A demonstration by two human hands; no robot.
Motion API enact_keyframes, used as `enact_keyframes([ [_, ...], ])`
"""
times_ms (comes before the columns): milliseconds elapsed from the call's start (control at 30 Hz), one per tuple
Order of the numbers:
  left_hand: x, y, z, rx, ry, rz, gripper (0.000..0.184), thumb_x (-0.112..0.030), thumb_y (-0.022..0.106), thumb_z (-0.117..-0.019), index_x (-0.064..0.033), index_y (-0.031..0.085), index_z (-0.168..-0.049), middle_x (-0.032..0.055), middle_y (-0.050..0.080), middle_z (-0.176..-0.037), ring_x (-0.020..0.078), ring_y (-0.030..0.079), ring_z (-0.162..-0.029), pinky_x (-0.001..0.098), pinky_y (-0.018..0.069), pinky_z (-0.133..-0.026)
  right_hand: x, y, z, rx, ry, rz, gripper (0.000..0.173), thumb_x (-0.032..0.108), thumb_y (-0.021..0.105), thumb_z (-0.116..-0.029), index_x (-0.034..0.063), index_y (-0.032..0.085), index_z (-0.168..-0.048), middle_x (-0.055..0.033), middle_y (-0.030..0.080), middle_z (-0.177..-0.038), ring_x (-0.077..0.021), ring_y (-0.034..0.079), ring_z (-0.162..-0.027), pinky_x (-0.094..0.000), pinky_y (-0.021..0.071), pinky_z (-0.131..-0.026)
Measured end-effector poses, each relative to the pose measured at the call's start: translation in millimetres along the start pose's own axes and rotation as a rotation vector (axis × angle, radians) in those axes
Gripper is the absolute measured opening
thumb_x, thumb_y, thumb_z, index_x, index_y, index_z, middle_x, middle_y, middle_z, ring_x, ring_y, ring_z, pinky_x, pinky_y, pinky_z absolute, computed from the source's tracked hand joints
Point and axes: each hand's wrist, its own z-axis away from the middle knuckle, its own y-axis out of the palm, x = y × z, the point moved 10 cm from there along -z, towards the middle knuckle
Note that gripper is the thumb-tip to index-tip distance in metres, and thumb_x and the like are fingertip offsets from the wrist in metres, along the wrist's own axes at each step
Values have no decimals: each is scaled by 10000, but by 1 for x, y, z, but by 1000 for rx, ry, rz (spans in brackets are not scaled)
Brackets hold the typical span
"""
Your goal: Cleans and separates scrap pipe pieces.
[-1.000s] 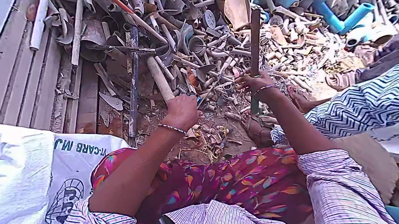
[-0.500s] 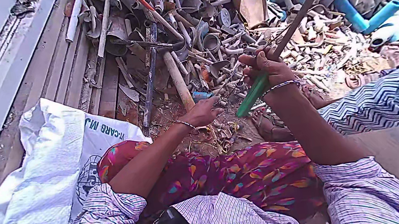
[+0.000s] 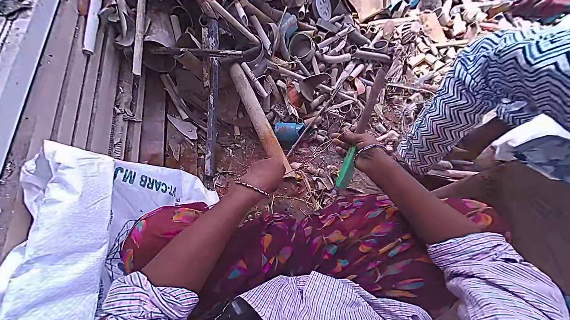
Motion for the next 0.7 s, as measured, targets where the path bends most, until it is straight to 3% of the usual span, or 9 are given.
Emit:
enact_keyframes([
  [167, 6, 10, -3, 73, -99, -76, 238, -22, 569, -997, 64, 665, -1196, 280, 650, -1236, 471, 612, -1187, 657, 480, -955, -49, -33, -39, -70, 68, 87, 264, 89, 495, -1075, 50, 438, -1330, -115, 669, -900, -179, 706, -712, -303, 599, -632],
  [300, -2, -15, 3, -92, -80, -78, 293, -36, 559, -1013, 34, 630, -1288, 277, 656, -1223, 472, 621, -1172, 632, 490, -938, -77, -58, -60, -109, 125, 144, 273, 92, 461, -1084, 18, 438, -1346, -143, 664, -967, -187, 697, -751, -312, 588, -665],
  [467, -12, -15, 11, -55, -59, -99, 323, -15, 564, -996, 27, 613, -1312, 277, 637, -1250, 473, 620, -1162, 627, 498, -913, -104, -64, -45, -151, 245, 191, 237, 98, 404, -1098, -8, 457, -1302, -138, 636, -978, -158, 651, -747, -283, 544, -657],
  [567, -13, -13, 15, -19, -77, -108, 306, -50, 544, -1020, 14, 611, -1312, 265, 637, -1261, 456, 621, -1171, 623, 498, -908, -128, -75, -40, -181, 320, 237, 380, 107, 388, -1112, -10, 341, -1471, -208, 594, -1119, -225, 670, -848, -325, 565, -701],
  [633, -13, -13, 17, -26, -77, -108, 311, -53, 534, -1024, 6, 609, -1320, 252, 637, -1271, 443, 622, -1177, 612, 499, -913, -144, -88, -44, -209, 391, 344, 390, 128, 394, -1112, 11, 354, -1483, -208, 585, -1211, -236, 666, -932, -334, 563, -748],
  [700, -13, -15, 19, -50, -64, -93, 307, -48, 549, -1014, 9, 617, -1308, 247, 639, -1266, 436, 623, -1174, 604, 497, -913, -142, -93, -41, -166, 364, 622, 425, 182, 353, -1135, 4, 341, -1521, -189, 532, -1421, -223, 620, -1186, -331, 514, -967],
])
